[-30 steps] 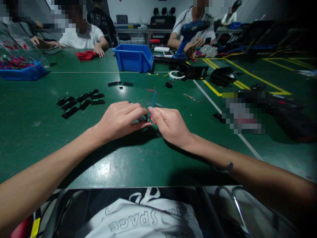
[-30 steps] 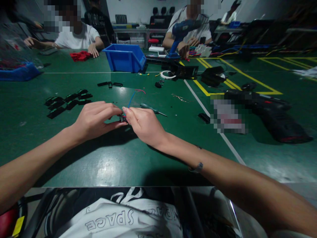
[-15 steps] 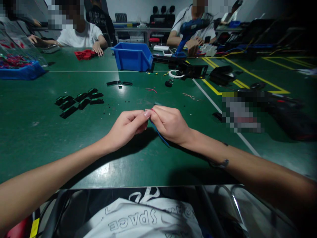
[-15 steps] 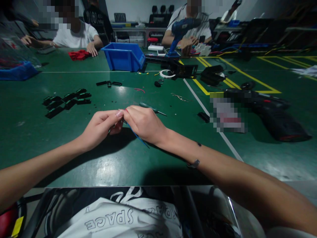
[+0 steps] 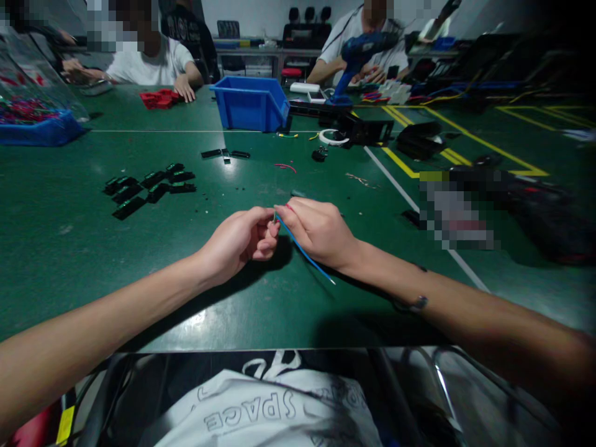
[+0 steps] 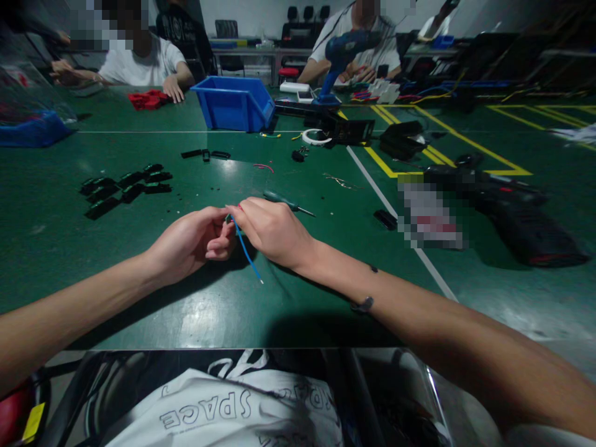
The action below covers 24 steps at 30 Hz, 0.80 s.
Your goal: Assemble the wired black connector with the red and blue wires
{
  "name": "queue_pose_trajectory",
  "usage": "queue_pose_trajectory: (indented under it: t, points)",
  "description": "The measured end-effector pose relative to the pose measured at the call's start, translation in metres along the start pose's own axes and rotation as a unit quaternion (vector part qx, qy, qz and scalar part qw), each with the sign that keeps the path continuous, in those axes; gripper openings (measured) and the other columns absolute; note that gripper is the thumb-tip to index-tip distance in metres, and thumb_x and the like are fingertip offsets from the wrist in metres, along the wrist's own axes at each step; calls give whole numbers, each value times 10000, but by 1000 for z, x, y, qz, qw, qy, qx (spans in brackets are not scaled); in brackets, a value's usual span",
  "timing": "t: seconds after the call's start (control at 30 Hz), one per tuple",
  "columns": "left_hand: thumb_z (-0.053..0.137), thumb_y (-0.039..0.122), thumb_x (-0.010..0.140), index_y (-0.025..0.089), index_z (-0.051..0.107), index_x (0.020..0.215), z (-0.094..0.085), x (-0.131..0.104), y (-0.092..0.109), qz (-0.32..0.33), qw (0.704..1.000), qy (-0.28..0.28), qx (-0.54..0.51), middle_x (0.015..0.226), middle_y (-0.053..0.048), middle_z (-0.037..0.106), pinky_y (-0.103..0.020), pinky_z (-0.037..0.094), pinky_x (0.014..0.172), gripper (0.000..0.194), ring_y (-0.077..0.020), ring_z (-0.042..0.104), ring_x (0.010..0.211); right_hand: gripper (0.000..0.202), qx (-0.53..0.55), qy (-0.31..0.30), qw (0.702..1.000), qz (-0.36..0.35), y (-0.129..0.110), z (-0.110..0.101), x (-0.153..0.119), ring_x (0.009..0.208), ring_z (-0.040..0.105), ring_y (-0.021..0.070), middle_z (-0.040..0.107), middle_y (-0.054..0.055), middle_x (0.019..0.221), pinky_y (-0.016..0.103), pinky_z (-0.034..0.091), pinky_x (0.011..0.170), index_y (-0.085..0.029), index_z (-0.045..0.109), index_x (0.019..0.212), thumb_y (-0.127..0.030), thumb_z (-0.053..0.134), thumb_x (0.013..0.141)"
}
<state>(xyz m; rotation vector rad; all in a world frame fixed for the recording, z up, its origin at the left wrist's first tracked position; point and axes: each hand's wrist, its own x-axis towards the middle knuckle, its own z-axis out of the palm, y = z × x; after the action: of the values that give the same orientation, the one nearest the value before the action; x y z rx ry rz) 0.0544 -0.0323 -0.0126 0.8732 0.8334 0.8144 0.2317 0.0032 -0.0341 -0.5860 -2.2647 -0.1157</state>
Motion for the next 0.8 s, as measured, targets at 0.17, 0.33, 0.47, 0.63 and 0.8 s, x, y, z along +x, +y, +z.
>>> queue_pose_trajectory:
  t: [0.17, 0.33, 0.47, 0.63, 0.8]
  points:
    - [440, 296, 930, 168, 462, 644, -2, -1, 10, -97, 994, -56, -20, 486, 55, 301, -195, 262, 409, 315, -59, 274, 385, 361, -41, 5, 998, -39, 3, 1, -1, 628, 477, 137, 515, 8, 677, 292, 346, 612, -184, 518, 769, -241, 369, 1093]
    - [515, 305, 957, 153, 562, 819, -3, -1, 4, 139, 963, 36, 229, 669, -3, 556, -208, 394, 501, 210, -96, 498, 542, 376, 2, -8, 1000, 12, 3, 3, -2, 629, 492, 133, 527, 9, 675, 284, 371, 633, -187, 510, 752, -259, 371, 1094]
    - [535, 317, 990, 161, 595, 955, -8, -4, 1, 300, 872, 76, 380, 716, 18, 575, -218, 438, 595, 170, -101, 549, 621, 375, 46, -11, 998, 52, 1, 4, -1, 638, 512, 130, 557, 10, 688, 283, 378, 646, -186, 523, 767, -266, 362, 1096]
    - [563, 384, 988, 152, 627, 1077, -23, -3, 4, 401, 714, 64, 570, 898, -39, 687, -255, 463, 705, 256, -131, 623, 753, 400, 104, -15, 986, 129, -2, 0, 1, 629, 542, 126, 558, -2, 662, 277, 378, 656, -189, 515, 729, -305, 384, 1088]
    - [588, 512, 958, 149, 592, 1152, -32, 2, 9, 450, 558, 31, 697, 999, -81, 722, -320, 474, 730, 412, -199, 667, 844, 413, 150, -24, 968, 201, -4, -5, 5, 581, 527, 120, 544, -19, 619, 274, 352, 621, -195, 475, 681, -295, 407, 1076]
